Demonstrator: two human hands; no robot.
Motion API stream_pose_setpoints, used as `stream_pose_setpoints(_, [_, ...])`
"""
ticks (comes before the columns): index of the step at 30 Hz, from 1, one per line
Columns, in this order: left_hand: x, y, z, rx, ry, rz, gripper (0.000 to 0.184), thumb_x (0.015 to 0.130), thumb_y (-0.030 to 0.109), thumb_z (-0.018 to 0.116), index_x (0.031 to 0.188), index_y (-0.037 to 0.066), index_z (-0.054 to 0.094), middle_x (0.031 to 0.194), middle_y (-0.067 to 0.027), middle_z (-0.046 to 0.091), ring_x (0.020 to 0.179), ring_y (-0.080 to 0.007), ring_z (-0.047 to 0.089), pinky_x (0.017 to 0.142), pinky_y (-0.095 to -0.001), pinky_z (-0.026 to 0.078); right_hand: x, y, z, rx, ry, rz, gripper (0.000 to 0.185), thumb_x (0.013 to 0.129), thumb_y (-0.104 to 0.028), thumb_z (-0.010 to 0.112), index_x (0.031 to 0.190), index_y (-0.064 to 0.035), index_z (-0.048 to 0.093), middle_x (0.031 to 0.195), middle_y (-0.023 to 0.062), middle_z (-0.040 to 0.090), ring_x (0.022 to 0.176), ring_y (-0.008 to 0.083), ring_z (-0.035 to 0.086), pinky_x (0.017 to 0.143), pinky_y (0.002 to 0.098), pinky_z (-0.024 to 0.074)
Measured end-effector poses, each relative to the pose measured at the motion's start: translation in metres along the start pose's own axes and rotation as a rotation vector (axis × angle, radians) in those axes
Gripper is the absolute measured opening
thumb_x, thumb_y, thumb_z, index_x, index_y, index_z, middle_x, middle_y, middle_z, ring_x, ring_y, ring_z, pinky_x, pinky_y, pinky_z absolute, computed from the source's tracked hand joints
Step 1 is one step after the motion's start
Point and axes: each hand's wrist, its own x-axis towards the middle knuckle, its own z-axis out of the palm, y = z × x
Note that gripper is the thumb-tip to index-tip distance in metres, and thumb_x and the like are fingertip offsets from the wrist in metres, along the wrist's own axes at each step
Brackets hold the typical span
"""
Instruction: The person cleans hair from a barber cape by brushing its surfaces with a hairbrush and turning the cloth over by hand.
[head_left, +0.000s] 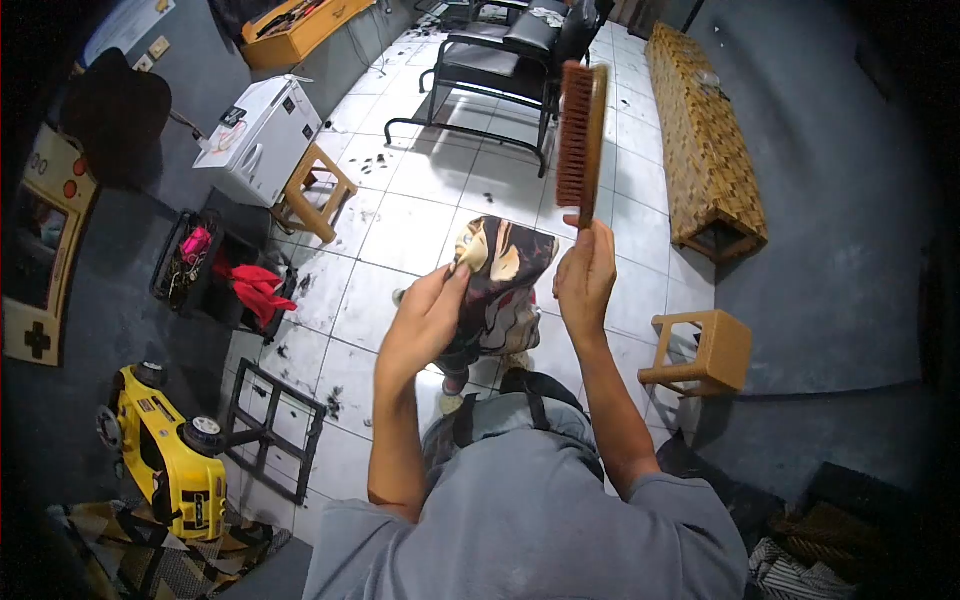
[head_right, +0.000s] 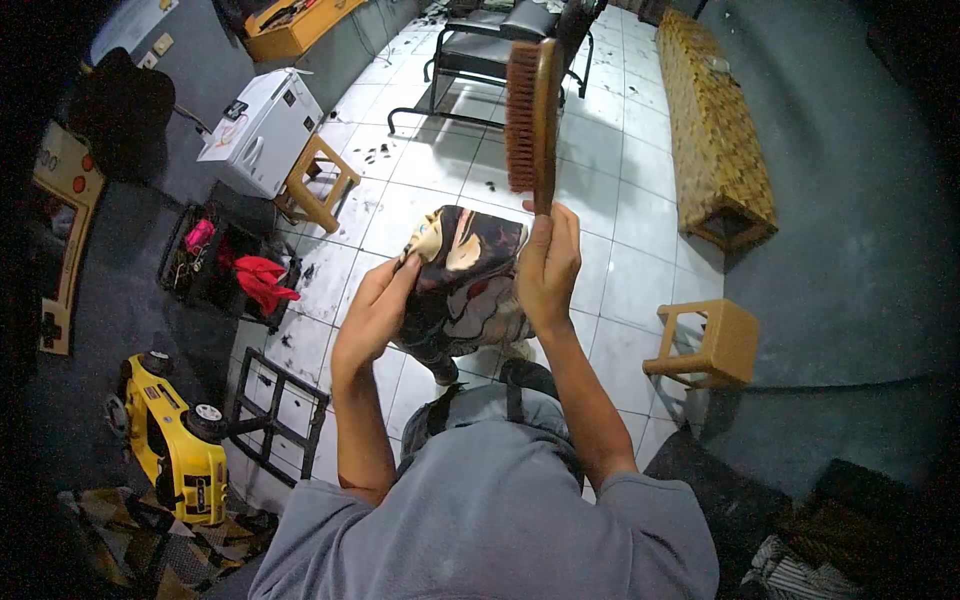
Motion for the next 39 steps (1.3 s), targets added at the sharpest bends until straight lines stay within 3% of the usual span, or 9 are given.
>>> stream_pose_setpoints(4, [0.012, 0.017, 0.021, -0.035, -0.006, 0.114, 0.025, 0.093, 0.022, 0.043, 0.089, 0.0, 0.055, 0.069, 0.0057, 0.045, 0.064, -0.0026, 0.038, 0.055, -0.0187, 0.033, -0.036, 0.001, 0.004, 0.651, -0.207, 0.296, 0.038, 0.096, -0.036, 0.026, 0.093, -0.0047, 0.047, 0.06, -0.0006, 0.047, 0.041, 0.0033, 0.034, 0.039, 0.0166, 0.0268])
stream_pose_setpoints(8, [0.015, 0.039, 0.022, 0.06, -0.035, 0.274, 0.02, 0.089, 0.011, 0.048, 0.077, -0.004, 0.044, 0.059, -0.0079, 0.041, 0.058, -0.0091, 0.037, 0.051, -0.0273, 0.034, -0.104, 0.092, 0.012, 0.08, -0.57, 0.308, 0.04, 0.095, -0.037, 0.029, 0.1, -0.0029, 0.048, 0.066, 0.0102, 0.055, 0.051, 0.0198, 0.052, 0.049, 0.0352, 0.0417])
stream_pose_setpoints(13, [0.006, 0.06, 0.005, -0.249, 0.029, 0.395, 0.02, 0.092, 0.015, 0.046, 0.081, -0.001, 0.051, 0.066, 0.004, 0.044, 0.061, -0.0032, 0.037, 0.052, -0.0187, 0.031, -0.189, 0.286, -0.05, -0.797, -1.238, 0.336, 0.037, 0.091, -0.028, 0.032, 0.11, -0.0044, 0.054, 0.091, 0.0226, 0.06, 0.085, 0.0387, 0.058, 0.071, 0.0444, 0.0463])
stream_pose_setpoints(19, [-0.007, 0.06, -0.012, -0.466, 0.105, 0.334, 0.023, 0.094, 0.02, 0.043, 0.093, 0.001, 0.056, 0.072, 0.0021, 0.053, 0.06, -0.0016, 0.043, 0.052, -0.0165, 0.034, -0.172, 0.284, -0.073, -0.999, -0.945, 0.636, 0.048, 0.091, -0.035, 0.031, 0.088, 0.0008, 0.063, 0.096, 0.0246, 0.059, 0.091, 0.0394, 0.057, 0.077, 0.0477, 0.0443])
stream_pose_setpoints(24, [-0.005, 0.042, -0.006, -0.138, 0.152, 0.366, 0.023, 0.092, 0.018, 0.045, 0.09, -0.003, 0.054, 0.073, -0.0007, 0.052, 0.066, -0.0058, 0.043, 0.059, -0.0195, 0.036, -0.069, 0.096, -0.03, 0.414, -0.462, 0.898, 0.04, 0.093, -0.048, 0.03, 0.074, -0.0134, 0.038, 0.052, -0.0052, 0.03, 0.039, 0.0042, 0.028, 0.034, 0.0188, 0.0228])
stream_pose_setpoints(28, [-0.006, 0.042, 0.006, -0.14, 0.091, 0.385, 0.019, 0.091, 0.014, 0.046, 0.085, -0.003, 0.053, 0.064, -0.0001, 0.049, 0.06, -0.0078, 0.042, 0.054, -0.0226, 0.036, -0.051, -0.012, -0.009, 0.927, -0.536, 0.633, 0.045, 0.091, -0.051, 0.028, 0.075, -0.0102, 0.037, 0.052, -0.0043, 0.029, 0.039, 0.0055, 0.028, 0.034, 0.0202, 0.0217])
stream_pose_setpoints(32, [-0.007, 0.04, 0.008, -0.128, 0.22, 0.519, 0.018, 0.092, 0.013, 0.045, 0.083, -0.001, 0.052, 0.066, 0.0011, 0.049, 0.06, -0.0063, 0.041, 0.053, -0.0212, 0.035, -0.082, 0.029, 0.009, 0.621, -0.747, 0.68, 0.045, 0.093, -0.046, 0.03, 0.086, -0.0047, 0.045, 0.057, 0.001, 0.037, 0.05, 0.0097, 0.038, 0.043, 0.0253, 0.032])
stream_pose_setpoints(34, [-0.017, 0.048, 0.001, -0.242, 0.255, 0.493, 0.017, 0.092, 0.013, 0.045, 0.083, 0.0, 0.051, 0.068, 0.0012, 0.049, 0.06, -0.0058, 0.041, 0.053, -0.0206, 0.034, -0.107, 0.115, 0.02, 0.073, -0.767, 0.209, 0.04, 0.094, -0.04, 0.032, 0.095, -0.003, 0.048, 0.067, 0.0124, 0.053, 0.057, 0.0222, 0.052, 0.052, 0.0354, 0.0416])
stream_pose_setpoints(39, [-0.029, 0.059, -0.01, -0.587, 0.371, 0.573, 0.028, 0.091, 0.027, 0.047, 0.093, -0.001, 0.053, 0.074, 0.0002, 0.054, 0.063, -0.0049, 0.046, 0.055, -0.0181, 0.037, -0.179, 0.25, -0.065, -0.978, -1.24, 0.371, 0.043, 0.092, -0.032, 0.031, 0.089, 0.0001, 0.059, 0.086, 0.0233, 0.06, 0.084, 0.04, 0.057, 0.074, 0.0456, 0.0445])
